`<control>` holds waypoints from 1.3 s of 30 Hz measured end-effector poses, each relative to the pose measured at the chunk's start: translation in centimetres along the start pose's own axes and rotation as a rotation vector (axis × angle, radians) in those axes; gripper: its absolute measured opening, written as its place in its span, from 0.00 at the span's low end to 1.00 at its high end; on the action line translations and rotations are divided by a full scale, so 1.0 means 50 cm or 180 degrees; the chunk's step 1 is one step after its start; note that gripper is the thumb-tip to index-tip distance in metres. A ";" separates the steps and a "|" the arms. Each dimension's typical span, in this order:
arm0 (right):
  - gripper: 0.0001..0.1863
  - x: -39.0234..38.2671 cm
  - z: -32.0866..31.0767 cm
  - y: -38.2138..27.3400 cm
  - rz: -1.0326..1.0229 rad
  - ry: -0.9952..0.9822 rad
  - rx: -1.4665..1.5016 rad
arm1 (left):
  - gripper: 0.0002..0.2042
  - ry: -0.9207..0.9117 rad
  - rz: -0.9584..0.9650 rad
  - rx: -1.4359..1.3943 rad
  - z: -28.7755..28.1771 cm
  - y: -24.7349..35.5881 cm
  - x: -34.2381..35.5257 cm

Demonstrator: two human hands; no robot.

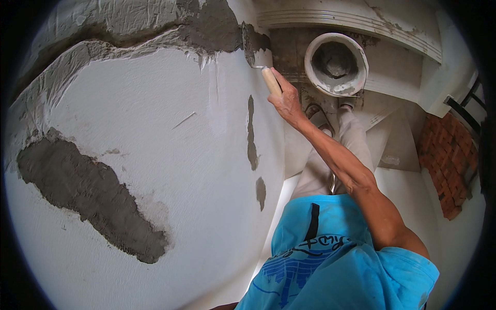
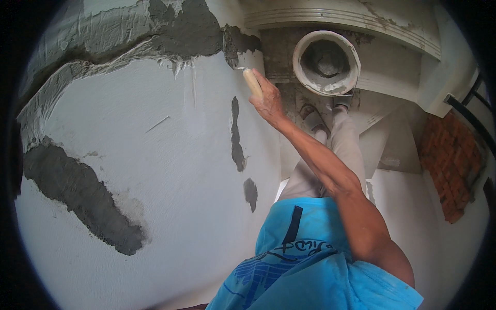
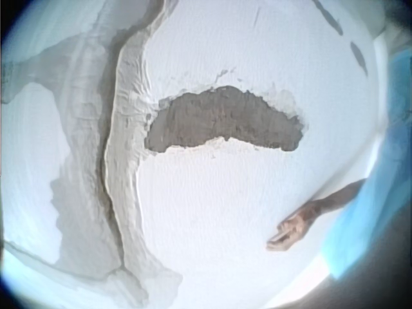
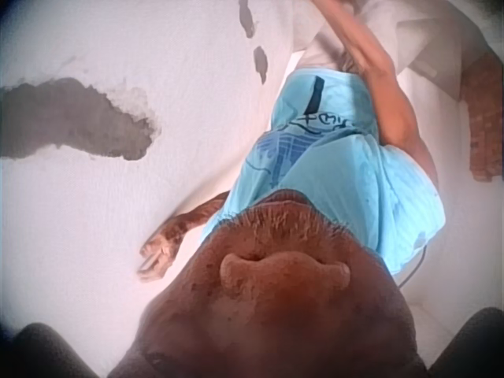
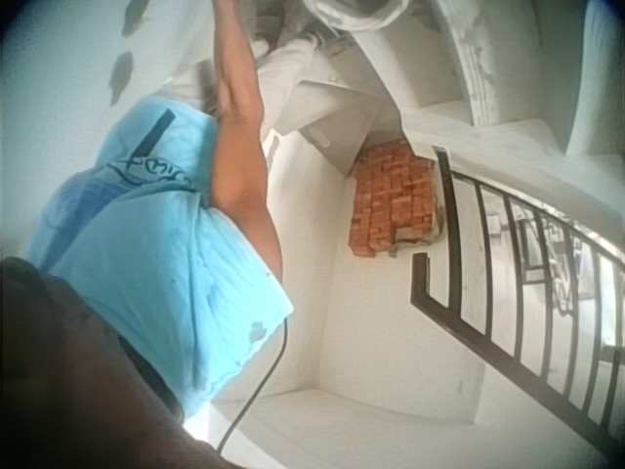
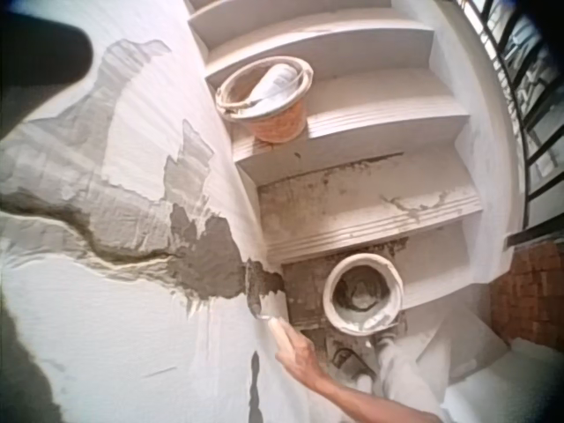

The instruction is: The person applies plaster to a white wall using a trowel, smoothing the surface in a stairwell area. They repeatedly scoop plaster from a bucket and spread it onto the wall, working on different sections to fill gaps and create a uniform finish.

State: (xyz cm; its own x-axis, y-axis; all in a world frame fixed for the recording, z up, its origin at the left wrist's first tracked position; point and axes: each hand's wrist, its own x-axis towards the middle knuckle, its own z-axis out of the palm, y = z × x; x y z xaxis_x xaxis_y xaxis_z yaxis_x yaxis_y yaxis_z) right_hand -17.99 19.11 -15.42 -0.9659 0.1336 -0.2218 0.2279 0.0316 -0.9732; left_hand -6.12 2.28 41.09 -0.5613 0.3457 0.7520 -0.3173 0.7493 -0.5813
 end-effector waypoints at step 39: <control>0.42 -0.079 -0.033 -0.118 -0.0151 -0.0249 0.0506 | 0.33 0.0008 0.0048 0.0018 0.004 0.008 0.003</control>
State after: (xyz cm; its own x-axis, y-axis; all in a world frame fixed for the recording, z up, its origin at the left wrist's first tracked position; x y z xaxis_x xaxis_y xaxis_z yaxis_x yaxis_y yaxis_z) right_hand -15.32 20.05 -8.71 -0.9832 0.0579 -0.1733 0.1654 -0.1218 -0.9787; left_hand -6.48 2.52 40.90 -0.5640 0.3584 0.7439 -0.3131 0.7408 -0.5943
